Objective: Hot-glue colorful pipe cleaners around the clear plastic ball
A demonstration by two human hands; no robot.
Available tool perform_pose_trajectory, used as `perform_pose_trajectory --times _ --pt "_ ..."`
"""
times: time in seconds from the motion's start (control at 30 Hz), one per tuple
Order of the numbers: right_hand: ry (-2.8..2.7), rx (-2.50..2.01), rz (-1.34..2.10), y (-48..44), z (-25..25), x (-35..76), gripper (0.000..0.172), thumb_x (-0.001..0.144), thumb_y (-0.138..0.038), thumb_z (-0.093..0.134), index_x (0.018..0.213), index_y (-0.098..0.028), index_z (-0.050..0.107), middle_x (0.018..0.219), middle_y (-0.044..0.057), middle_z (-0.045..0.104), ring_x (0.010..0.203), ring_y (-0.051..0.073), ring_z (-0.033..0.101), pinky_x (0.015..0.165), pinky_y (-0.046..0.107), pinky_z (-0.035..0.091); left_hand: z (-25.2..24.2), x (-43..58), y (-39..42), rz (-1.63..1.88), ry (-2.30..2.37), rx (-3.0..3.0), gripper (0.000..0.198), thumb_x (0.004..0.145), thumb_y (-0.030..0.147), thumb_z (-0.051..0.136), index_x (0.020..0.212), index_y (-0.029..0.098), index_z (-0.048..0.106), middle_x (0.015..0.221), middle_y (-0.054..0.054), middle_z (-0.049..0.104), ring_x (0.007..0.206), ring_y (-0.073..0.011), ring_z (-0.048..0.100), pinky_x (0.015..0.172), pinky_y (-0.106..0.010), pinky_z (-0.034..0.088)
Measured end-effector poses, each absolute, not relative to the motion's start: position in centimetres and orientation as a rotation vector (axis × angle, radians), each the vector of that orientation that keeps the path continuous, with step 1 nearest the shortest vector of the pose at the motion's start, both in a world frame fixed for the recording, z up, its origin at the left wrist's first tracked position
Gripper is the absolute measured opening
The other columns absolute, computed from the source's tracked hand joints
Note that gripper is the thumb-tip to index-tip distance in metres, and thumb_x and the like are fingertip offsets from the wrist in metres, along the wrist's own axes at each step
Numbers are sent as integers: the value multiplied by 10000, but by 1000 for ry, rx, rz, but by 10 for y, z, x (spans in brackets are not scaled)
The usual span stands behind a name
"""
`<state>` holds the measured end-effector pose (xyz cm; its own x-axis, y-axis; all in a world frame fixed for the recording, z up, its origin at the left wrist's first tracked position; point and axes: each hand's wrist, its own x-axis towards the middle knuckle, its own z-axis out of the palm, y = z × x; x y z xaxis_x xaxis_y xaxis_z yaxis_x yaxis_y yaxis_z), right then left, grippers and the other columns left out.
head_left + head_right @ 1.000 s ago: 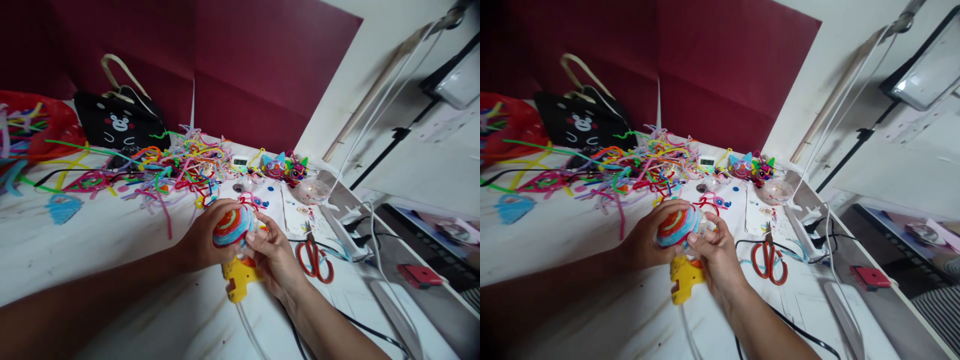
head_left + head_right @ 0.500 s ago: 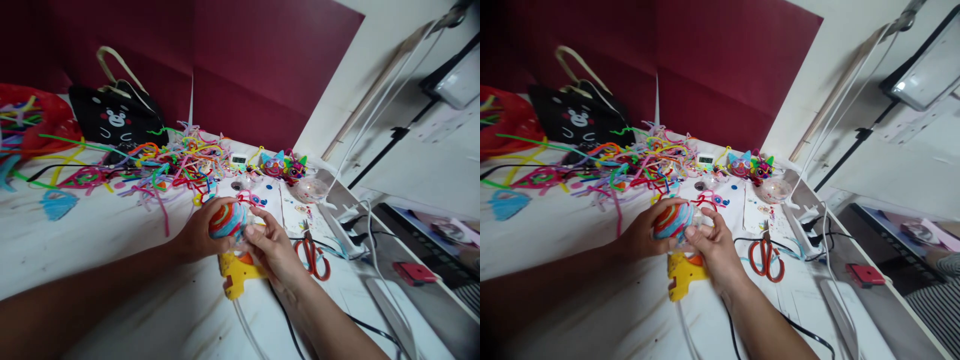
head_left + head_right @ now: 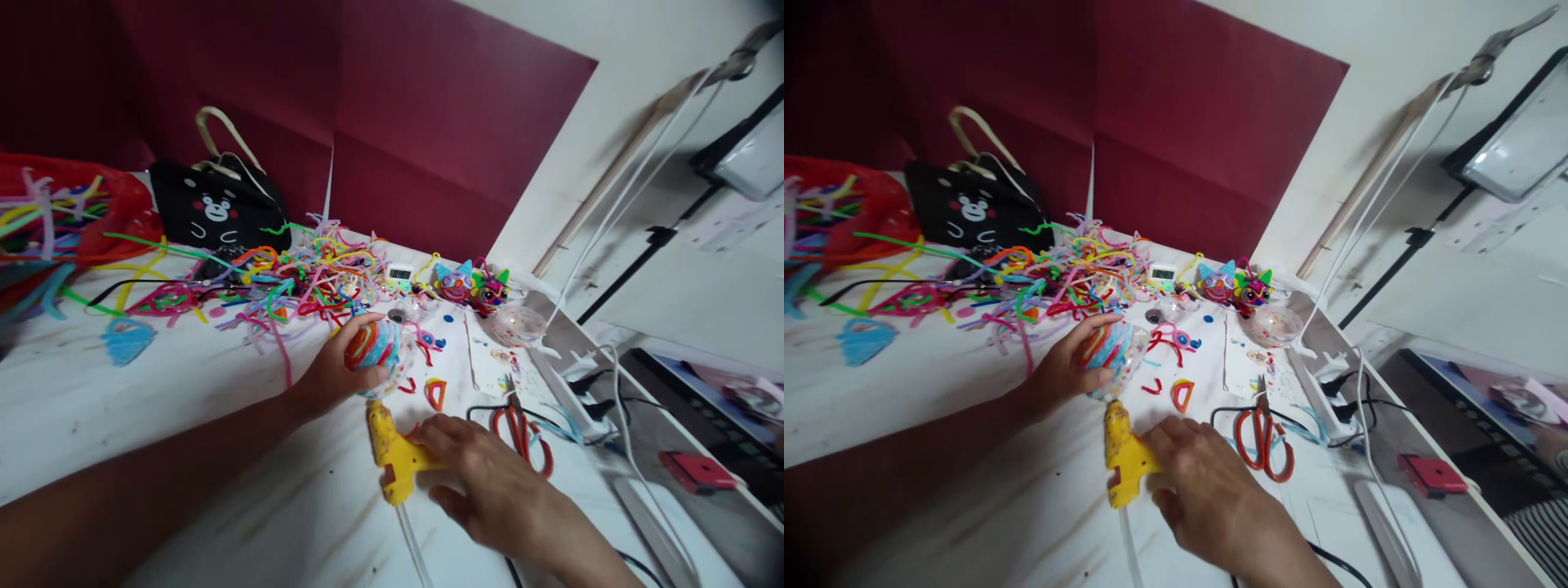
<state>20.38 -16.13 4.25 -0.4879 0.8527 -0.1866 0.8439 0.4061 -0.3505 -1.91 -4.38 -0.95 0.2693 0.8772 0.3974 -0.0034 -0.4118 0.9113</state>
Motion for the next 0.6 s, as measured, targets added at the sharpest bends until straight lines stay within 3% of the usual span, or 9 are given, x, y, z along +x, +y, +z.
perform_pose_trajectory --times 0.3,0.47,0.6 --pt "-2818 -1780 420 -156 29 184 637 796 -15 530 1428 -99 518 1343 192 613 1230 355 568 1063 501 451 -14 -17 -46 1371 910 1856 763 657 347 774 1367 234 519 1279 -91 593 1128 -281 622 1000 -430 526" --pt "-2712 -1655 292 -158 10 183 483 880 -131 497 1357 -126 571 1251 210 613 1090 342 585 976 520 477 -13 -20 -42 1438 919 1856 760 661 346 796 1362 228 528 1281 -106 601 1129 -302 628 994 -437 535" --pt "-2605 -1538 317 -160 9 195 418 818 -112 539 1222 -174 628 1142 142 616 1043 316 574 943 501 470 -5 -24 -36 1445 919 1686 767 656 362 814 1355 219 534 1249 -93 622 1057 -278 648 940 -415 553"
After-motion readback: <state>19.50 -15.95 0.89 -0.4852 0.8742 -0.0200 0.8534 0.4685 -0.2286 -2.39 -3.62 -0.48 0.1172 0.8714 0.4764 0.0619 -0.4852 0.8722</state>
